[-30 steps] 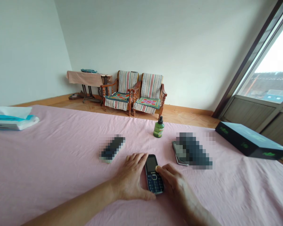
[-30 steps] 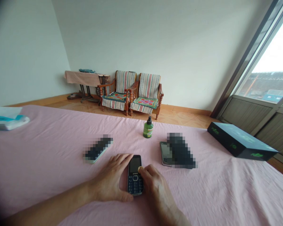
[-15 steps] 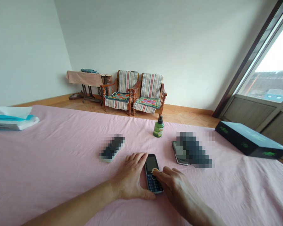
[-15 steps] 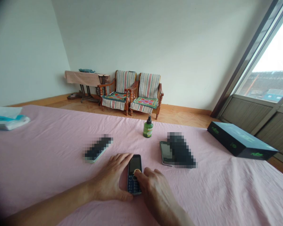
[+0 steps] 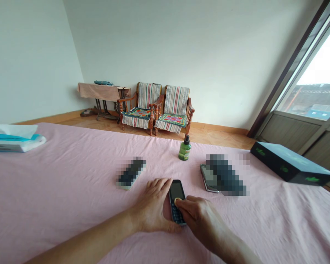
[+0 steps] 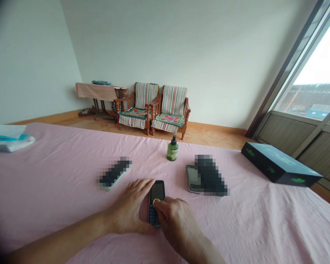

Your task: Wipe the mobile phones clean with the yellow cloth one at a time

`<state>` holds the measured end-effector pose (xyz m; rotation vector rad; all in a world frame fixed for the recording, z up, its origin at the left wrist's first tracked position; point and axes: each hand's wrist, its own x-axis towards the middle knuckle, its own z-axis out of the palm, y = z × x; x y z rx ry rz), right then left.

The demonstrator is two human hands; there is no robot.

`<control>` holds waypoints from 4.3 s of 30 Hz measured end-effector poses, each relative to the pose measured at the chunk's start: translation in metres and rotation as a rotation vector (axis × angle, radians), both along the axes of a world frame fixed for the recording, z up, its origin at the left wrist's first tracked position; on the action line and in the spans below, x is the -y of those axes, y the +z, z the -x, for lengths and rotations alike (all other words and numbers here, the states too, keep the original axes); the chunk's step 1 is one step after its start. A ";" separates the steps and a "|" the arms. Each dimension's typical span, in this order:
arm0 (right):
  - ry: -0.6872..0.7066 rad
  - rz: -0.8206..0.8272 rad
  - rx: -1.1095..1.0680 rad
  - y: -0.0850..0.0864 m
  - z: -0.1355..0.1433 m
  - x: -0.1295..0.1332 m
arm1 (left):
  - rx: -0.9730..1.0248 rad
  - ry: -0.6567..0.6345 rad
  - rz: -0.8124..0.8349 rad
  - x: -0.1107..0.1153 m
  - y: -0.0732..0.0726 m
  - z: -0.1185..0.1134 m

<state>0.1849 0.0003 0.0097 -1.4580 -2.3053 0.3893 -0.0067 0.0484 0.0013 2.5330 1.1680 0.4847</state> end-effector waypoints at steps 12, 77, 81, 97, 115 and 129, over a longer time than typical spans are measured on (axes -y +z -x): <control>-0.006 -0.049 -0.003 -0.004 0.013 0.000 | 0.002 0.007 0.018 0.002 0.005 -0.001; -0.018 0.045 -0.116 0.003 -0.002 0.010 | 0.023 0.007 0.010 0.000 0.001 0.001; 0.001 0.029 -0.100 0.004 0.003 0.010 | 0.026 0.006 0.008 0.000 0.001 0.000; 0.004 0.030 -0.061 0.005 0.003 0.008 | 0.017 0.003 -0.004 0.000 0.002 0.000; 0.063 -0.018 -0.077 0.001 0.010 0.009 | -0.003 0.012 -0.004 0.000 -0.001 0.000; 0.060 -0.012 -0.049 0.005 0.009 0.009 | -0.004 0.010 0.003 0.000 0.001 -0.001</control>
